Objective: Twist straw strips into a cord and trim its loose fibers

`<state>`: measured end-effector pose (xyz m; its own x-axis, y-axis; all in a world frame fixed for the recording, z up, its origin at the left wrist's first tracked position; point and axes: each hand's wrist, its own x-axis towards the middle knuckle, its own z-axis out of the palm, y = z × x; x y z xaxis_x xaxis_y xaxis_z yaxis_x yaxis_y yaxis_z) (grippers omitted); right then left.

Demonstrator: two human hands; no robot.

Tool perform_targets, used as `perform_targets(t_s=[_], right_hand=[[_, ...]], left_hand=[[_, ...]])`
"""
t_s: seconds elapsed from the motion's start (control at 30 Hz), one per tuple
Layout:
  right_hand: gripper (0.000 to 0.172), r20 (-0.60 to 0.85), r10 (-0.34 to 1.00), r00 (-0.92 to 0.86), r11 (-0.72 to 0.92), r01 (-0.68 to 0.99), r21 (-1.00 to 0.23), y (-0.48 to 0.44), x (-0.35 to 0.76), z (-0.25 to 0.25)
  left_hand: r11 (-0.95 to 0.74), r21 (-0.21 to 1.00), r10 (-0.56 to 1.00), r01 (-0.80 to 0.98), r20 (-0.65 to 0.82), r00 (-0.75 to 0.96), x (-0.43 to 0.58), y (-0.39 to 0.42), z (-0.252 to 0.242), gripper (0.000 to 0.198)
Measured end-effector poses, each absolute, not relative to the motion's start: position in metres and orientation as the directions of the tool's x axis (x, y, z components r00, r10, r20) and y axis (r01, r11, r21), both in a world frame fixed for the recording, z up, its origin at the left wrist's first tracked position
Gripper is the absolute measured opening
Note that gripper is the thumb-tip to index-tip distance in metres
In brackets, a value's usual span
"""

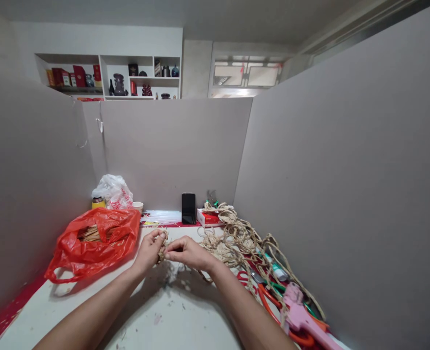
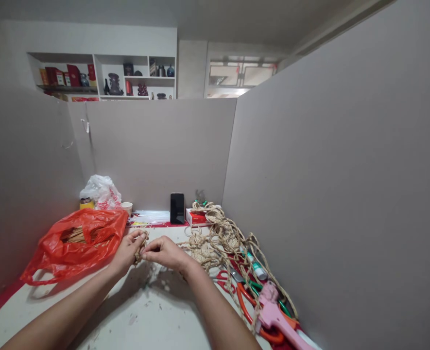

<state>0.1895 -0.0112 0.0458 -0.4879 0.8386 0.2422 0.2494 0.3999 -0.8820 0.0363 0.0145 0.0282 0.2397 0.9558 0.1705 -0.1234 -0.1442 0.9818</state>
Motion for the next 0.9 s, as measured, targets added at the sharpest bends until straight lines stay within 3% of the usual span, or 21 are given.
perform_targets(t_s=[0.37, 0.57, 0.9], right_hand=[[0.011, 0.183, 0.852, -0.490, 0.358, 0.290, -0.888, -0.006, 0.189, 0.032], [0.028, 0.151, 0.830, -0.537, 0.336, 0.264, -0.904, -0.010, 0.193, 0.044], [0.030, 0.158, 0.859, -0.487, 0.318, 0.265, -0.910, 0.000, 0.206, 0.041]], left_hand=[[-0.196, 0.979, 0.893, 0.055, 0.155, 0.423, 0.030, 0.017, 0.036, 0.029], [-0.230, 0.971, 0.851, 0.058, 0.172, 0.496, 0.025, 0.018, 0.046, 0.034], [-0.404, 0.913, 0.869, 0.052, 0.366, 0.332, 0.031, -0.003, 0.052, 0.029]])
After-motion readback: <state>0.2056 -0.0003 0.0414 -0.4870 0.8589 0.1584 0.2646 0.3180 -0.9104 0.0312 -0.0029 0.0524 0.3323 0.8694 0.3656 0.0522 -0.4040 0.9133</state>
